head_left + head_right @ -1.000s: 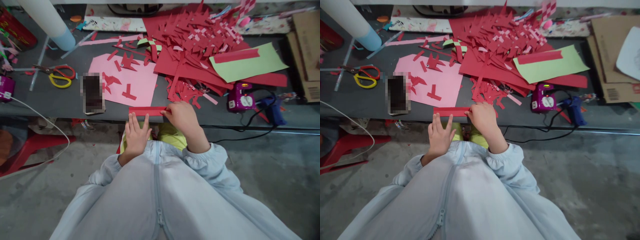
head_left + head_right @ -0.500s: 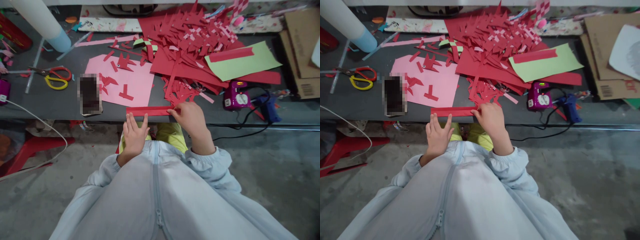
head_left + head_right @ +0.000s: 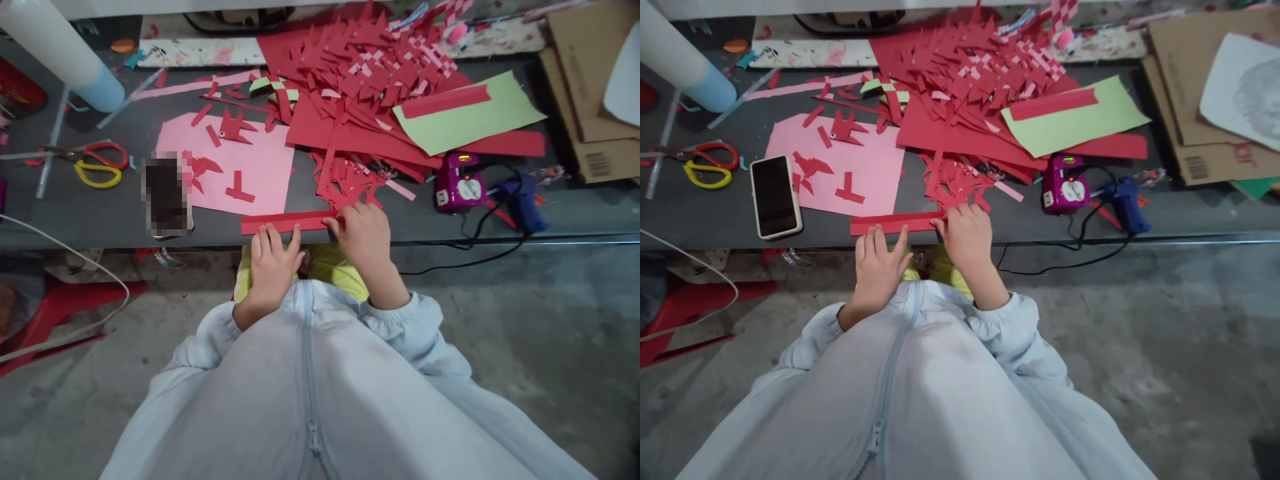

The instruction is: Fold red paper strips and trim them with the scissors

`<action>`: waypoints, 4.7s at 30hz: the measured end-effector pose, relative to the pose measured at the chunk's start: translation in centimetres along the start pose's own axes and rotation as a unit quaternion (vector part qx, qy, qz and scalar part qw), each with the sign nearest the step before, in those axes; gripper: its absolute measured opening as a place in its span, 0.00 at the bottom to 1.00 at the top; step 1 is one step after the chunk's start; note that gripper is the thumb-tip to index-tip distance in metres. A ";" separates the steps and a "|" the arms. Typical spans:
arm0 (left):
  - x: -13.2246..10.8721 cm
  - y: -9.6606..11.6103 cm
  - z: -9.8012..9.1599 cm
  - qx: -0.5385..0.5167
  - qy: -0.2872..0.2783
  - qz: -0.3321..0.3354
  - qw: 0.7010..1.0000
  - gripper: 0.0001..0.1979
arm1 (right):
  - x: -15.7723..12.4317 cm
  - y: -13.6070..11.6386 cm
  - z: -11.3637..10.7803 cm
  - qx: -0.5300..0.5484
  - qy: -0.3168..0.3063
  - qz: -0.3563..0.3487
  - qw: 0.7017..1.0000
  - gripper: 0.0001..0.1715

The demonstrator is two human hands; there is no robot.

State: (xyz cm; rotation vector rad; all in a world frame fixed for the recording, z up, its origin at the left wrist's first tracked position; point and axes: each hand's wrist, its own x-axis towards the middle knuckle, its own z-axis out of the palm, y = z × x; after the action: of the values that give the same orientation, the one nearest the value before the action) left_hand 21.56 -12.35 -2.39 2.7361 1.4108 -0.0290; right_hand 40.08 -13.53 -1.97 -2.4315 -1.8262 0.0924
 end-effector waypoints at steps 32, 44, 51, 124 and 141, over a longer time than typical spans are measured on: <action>-0.4 1.2 0.6 -0.005 0.021 -0.057 0.998 0.30 | -5.8 -2.9 2.5 0.057 -0.023 -0.081 0.995 0.36; -0.8 0.9 0.8 -0.009 0.019 -0.054 0.998 0.29 | -6.3 -2.8 3.4 0.041 0.010 -0.090 0.995 0.38; -1.1 0.7 0.8 -0.012 0.010 -0.061 0.998 0.29 | -6.5 -2.8 3.8 0.037 0.040 -0.097 0.994 0.38; -2.5 -1.3 3.0 -0.019 0.068 -0.095 0.993 0.28 | 0.6 -2.8 2.2 -0.004 0.110 -0.084 0.990 0.24; -1.9 -1.6 2.4 -0.037 0.086 -0.122 0.988 0.26 | 0.3 -3.4 2.5 -0.034 0.135 -0.079 0.987 0.22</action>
State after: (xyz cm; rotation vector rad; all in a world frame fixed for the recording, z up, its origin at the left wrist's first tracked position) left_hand 19.24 -13.11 -4.74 2.5429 1.7450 0.2500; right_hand 36.64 -12.14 -4.03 -2.1999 -1.9138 -0.3022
